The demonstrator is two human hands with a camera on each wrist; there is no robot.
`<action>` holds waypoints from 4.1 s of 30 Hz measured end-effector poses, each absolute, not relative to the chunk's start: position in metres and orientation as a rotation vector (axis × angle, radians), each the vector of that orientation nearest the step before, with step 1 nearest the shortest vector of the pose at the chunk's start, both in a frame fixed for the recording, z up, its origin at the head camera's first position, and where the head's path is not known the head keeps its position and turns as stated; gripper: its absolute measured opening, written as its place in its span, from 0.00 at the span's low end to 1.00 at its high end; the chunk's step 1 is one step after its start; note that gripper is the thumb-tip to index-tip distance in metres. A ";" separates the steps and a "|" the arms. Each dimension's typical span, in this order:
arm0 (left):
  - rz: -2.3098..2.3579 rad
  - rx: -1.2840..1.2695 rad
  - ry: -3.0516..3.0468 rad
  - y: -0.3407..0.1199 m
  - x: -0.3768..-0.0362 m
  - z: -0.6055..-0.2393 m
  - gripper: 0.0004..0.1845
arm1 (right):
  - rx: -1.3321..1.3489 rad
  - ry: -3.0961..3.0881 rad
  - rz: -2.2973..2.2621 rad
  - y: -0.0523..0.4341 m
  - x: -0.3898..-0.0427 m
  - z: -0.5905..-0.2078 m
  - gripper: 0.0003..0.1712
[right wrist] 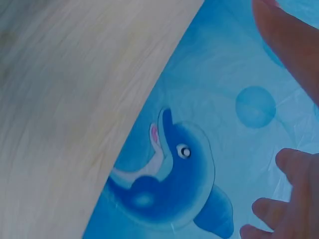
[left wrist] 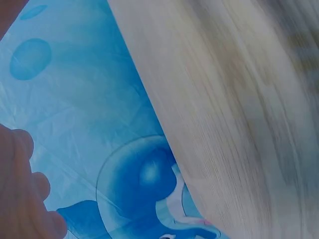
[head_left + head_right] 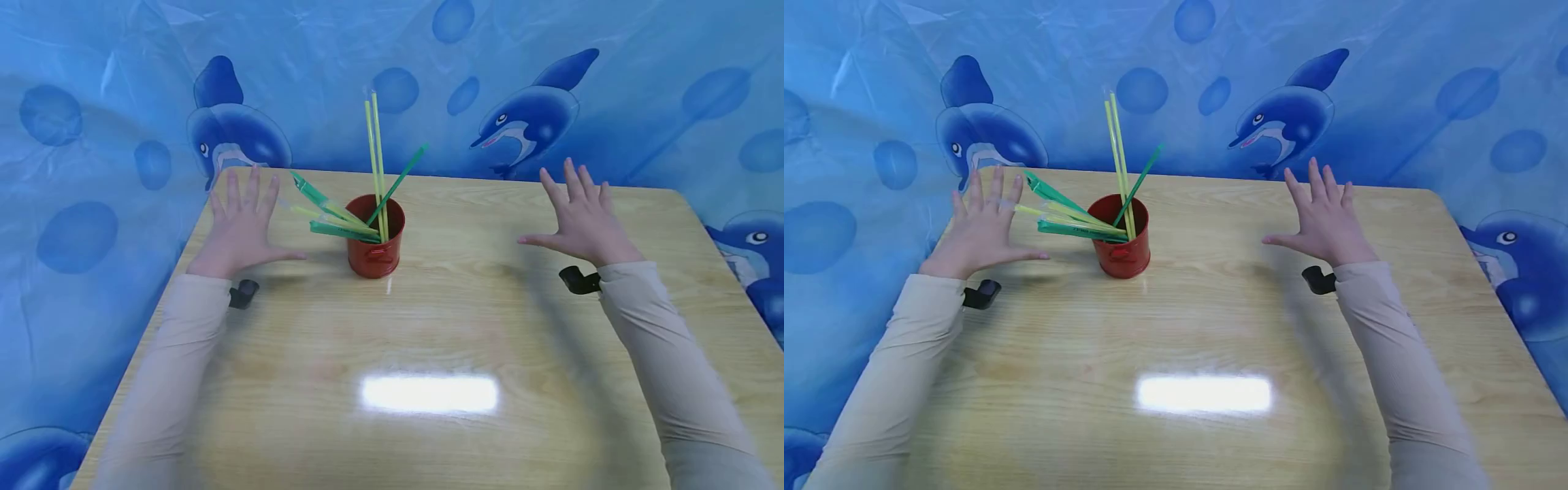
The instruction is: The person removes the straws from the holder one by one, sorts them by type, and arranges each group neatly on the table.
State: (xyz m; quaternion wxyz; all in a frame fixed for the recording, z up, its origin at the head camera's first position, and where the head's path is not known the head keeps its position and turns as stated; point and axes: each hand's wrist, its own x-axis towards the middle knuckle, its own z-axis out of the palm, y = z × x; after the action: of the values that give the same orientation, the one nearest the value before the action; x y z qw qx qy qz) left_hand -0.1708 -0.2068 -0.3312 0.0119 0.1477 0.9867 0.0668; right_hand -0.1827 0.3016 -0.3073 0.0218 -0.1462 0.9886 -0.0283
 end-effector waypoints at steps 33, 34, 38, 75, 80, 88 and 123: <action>1.919 0.181 2.663 -0.085 -0.147 -0.398 0.37 | -0.517 2.715 -1.745 0.130 -0.200 -0.345 0.18; 1.966 0.182 2.626 -0.085 -0.147 -0.399 0.36 | -0.518 2.689 -1.769 0.126 -0.201 -0.346 0.18; 2.114 0.181 2.481 -0.084 -0.149 -0.402 0.35 | -0.536 2.582 -1.891 0.112 -0.204 -0.351 0.17; 2.117 0.178 2.420 -0.083 -0.153 -0.401 0.34 | -0.497 2.422 -2.310 0.112 -0.209 -0.327 0.06; 2.122 0.181 2.425 -0.083 -0.153 -0.400 0.34 | -0.563 2.430 -2.409 0.120 -0.206 -0.315 0.04; 2.154 0.157 2.360 -0.083 -0.155 -0.397 0.35 | -0.641 2.302 -2.649 0.132 -0.199 -0.298 0.06; 2.200 0.155 2.334 -0.081 -0.153 -0.388 0.36 | -0.250 1.929 -2.718 0.194 -0.182 -0.313 0.05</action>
State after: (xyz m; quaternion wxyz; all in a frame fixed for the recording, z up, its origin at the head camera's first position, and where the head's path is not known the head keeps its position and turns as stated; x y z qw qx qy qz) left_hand -0.1529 -0.0813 -0.3882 -0.0347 0.0482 0.7264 0.6847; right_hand -0.1817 0.1942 -0.3127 -0.1005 -0.0745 0.5742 -0.8091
